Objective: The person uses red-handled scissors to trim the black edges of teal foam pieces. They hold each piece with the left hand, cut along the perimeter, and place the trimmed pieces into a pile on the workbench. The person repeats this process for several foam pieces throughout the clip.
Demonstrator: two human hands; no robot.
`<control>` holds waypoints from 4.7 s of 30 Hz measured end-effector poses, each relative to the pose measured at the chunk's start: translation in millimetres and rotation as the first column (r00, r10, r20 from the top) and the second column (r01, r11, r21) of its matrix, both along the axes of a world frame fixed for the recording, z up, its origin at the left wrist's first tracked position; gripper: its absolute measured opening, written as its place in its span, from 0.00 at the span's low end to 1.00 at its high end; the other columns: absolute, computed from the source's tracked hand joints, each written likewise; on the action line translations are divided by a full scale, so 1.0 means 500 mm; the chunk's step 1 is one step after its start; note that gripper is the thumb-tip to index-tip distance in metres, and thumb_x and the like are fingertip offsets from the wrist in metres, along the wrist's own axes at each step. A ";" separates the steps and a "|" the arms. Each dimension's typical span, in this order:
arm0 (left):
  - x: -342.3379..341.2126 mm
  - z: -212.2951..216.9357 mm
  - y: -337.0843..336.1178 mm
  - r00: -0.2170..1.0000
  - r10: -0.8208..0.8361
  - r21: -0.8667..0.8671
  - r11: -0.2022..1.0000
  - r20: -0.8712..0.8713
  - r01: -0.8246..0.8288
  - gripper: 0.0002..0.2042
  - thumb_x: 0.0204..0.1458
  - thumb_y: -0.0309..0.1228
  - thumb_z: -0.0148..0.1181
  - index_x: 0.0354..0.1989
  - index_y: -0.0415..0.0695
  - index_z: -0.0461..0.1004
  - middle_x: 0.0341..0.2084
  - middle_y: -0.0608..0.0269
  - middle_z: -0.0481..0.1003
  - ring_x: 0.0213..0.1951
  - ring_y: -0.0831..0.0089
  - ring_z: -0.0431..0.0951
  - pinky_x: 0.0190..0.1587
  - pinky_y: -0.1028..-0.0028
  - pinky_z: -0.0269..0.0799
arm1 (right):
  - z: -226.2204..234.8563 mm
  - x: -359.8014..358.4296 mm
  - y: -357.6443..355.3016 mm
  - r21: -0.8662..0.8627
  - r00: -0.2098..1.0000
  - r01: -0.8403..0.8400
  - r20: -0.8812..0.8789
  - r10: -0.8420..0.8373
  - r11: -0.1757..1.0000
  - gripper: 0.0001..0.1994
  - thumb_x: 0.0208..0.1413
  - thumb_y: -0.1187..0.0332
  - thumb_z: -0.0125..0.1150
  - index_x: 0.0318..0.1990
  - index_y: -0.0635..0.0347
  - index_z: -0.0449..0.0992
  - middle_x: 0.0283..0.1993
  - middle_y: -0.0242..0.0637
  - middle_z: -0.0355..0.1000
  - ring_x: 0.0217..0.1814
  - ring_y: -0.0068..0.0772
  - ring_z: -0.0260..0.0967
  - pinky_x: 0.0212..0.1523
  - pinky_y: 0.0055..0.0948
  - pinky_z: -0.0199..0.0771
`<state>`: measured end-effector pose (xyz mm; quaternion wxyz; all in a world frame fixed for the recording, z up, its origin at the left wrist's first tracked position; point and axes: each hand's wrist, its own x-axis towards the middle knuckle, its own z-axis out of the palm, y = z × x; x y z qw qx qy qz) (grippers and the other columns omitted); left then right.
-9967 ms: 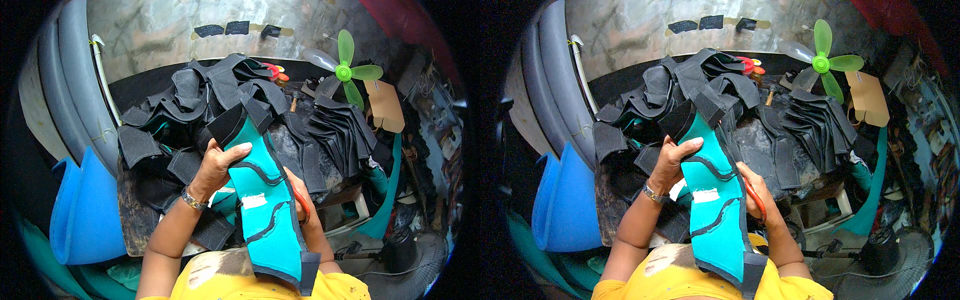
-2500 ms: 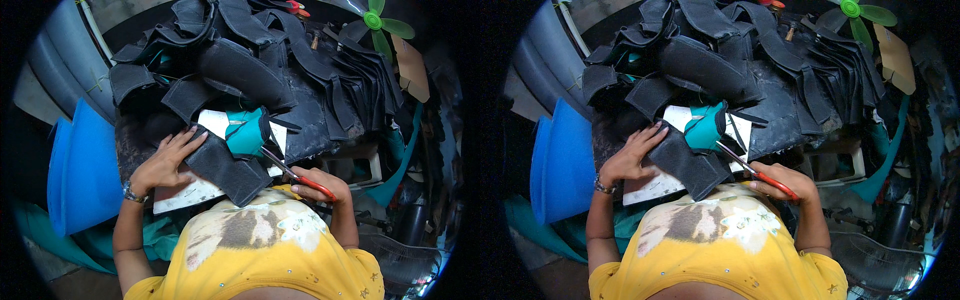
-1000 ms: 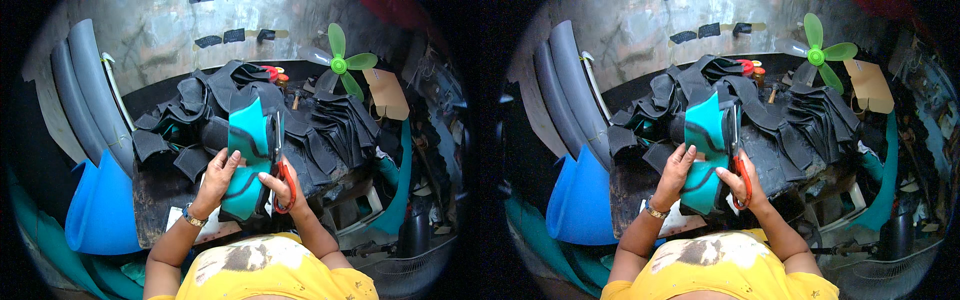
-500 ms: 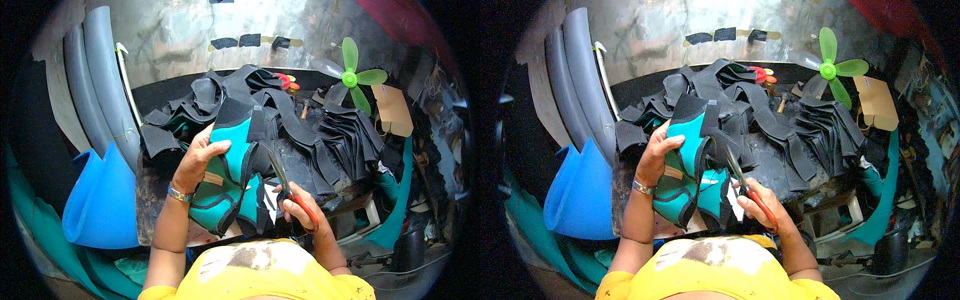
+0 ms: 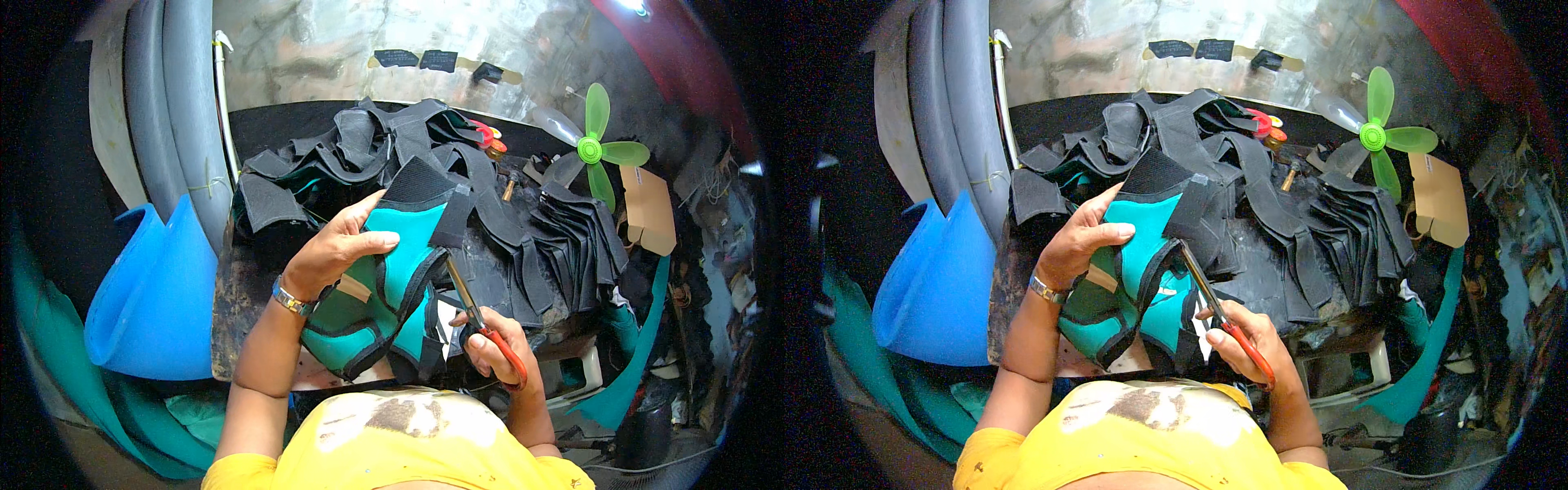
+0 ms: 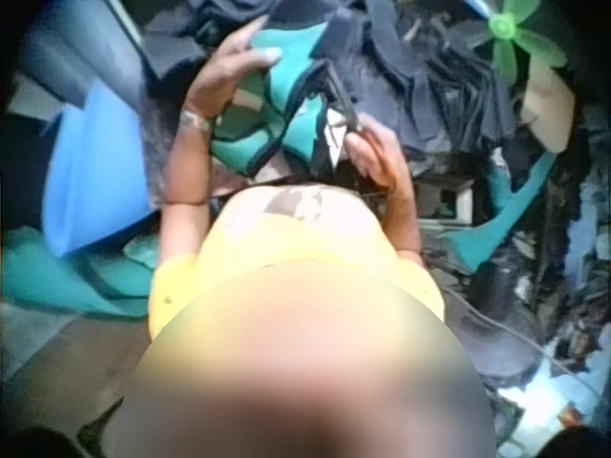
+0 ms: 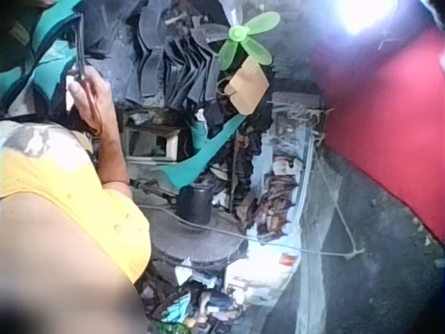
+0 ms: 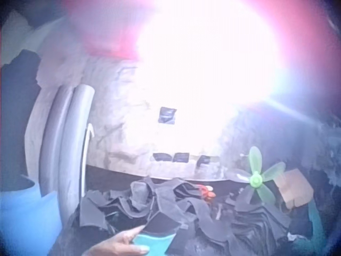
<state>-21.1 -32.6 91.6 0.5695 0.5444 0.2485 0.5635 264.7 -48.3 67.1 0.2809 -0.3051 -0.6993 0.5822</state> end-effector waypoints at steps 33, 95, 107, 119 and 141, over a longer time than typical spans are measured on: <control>0.090 -0.020 0.012 0.870 0.470 0.060 0.874 0.152 -0.482 0.20 0.59 0.29 0.54 0.57 0.36 0.60 0.44 0.64 0.72 0.44 0.80 0.72 0.47 0.78 0.69 | -0.045 -0.083 0.016 0.221 0.946 0.320 -0.125 -0.299 0.921 0.21 0.49 0.72 0.65 0.49 0.58 0.65 0.29 0.26 0.61 0.27 0.15 0.56 0.30 0.16 0.59; 0.043 -0.020 0.022 0.996 -0.024 -0.095 0.995 0.086 0.032 0.19 0.54 0.24 0.51 0.55 0.36 0.65 0.44 0.63 0.73 0.43 0.78 0.73 0.49 0.76 0.70 | 0.002 0.022 -0.004 0.174 0.985 0.102 0.121 -0.125 0.979 0.22 0.48 0.62 0.68 0.48 0.65 0.74 0.26 0.32 0.67 0.25 0.16 0.59 0.28 0.19 0.63; 0.044 -0.017 0.019 0.995 -0.026 -0.106 0.994 0.099 0.036 0.18 0.53 0.24 0.52 0.53 0.36 0.66 0.41 0.62 0.75 0.40 0.78 0.76 0.45 0.77 0.73 | 0.001 0.030 0.005 0.393 0.974 0.088 0.156 -0.161 0.915 0.19 0.47 0.67 0.71 0.45 0.66 0.75 0.27 0.37 0.73 0.25 0.18 0.63 0.30 0.21 0.69; 0.063 -0.014 0.013 0.982 0.035 -0.097 0.995 0.183 -0.018 0.18 0.55 0.24 0.52 0.54 0.35 0.64 0.42 0.59 0.75 0.42 0.76 0.76 0.46 0.75 0.74 | -0.025 0.044 0.034 0.923 0.768 0.226 0.028 -0.640 0.312 0.29 0.39 0.69 0.70 0.55 0.54 0.72 0.24 0.37 0.60 0.19 0.41 0.64 0.20 0.37 0.65; 0.103 -0.084 0.034 0.906 0.150 -0.038 0.988 0.395 -0.148 0.13 0.55 0.17 0.50 0.48 0.42 0.73 0.44 0.56 0.76 0.45 0.64 0.77 0.50 0.59 0.76 | -0.064 -0.023 0.022 0.049 0.971 0.162 -0.184 -0.150 0.986 0.22 0.55 0.67 0.56 0.57 0.61 0.64 0.25 0.26 0.62 0.24 0.15 0.57 0.25 0.18 0.59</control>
